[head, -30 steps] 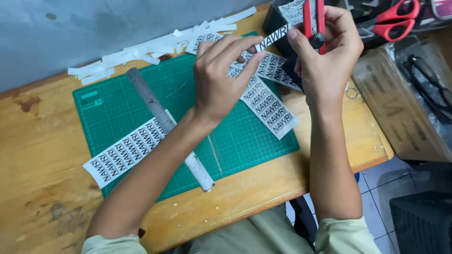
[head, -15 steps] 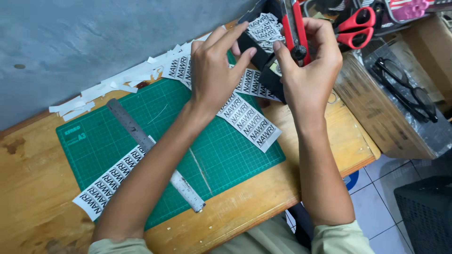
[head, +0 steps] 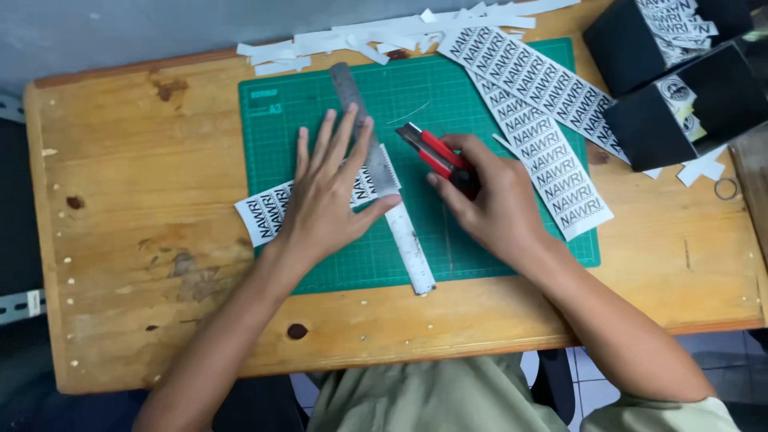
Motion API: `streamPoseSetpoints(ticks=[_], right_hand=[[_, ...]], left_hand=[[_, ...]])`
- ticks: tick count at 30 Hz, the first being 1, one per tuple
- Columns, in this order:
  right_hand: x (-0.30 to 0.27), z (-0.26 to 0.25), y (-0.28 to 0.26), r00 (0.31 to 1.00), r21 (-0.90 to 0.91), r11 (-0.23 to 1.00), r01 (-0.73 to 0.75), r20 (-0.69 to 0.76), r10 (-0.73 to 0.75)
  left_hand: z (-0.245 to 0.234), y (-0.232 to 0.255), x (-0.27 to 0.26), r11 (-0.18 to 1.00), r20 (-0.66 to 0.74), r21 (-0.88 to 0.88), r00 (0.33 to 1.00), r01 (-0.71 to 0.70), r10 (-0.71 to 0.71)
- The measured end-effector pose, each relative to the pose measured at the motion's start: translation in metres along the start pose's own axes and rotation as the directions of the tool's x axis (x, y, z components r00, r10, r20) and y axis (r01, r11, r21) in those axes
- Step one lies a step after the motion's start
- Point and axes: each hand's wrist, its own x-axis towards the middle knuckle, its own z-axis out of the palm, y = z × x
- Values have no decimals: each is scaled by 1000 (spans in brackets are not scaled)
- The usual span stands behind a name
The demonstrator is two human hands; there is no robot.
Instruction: The person uses a metal ruler and a red utility knife to cut a sheet of white stickers printed with the text 'NAWRI' on a green cutting mat. They align the ruler along the sticker sheet and slice through the material to separate individual labels, repeating the process for multiple rows.
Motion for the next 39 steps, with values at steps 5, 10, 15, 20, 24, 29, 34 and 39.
streamPoseSetpoints(ticks=[5,10,15,20,24,29,34,39], right_hand=[[5,20,12,996,38,997,-70,53,68],[8,20,15,993,44,993,-111,45,109],[5,26,14,995,-93,992,-80,44,85],[5,25,13,994,-91,992,-84,65,90],[5,24,12,993,-102,991,-89,74,96],[5,23,10,990,-73,992,-106,81,112],[5,23,10,987,-78,990,-122,95,129],[5,22,10,986,-75,989,-130,99,137]], left_hand=[[-2,3,-8,999,30,23,999,-31,31],[-6,5,-15,999,34,30,999,-42,41],[-2,13,-17,1000,15,29,1000,-12,12],[1,12,-11,1000,39,26,999,-8,7],[0,12,-8,1000,54,2,999,1,-1],[2,13,-6,1000,62,-12,998,21,-20],[0,13,-4,999,53,-33,998,26,-24],[-1,12,-4,999,74,-27,997,26,-23]])
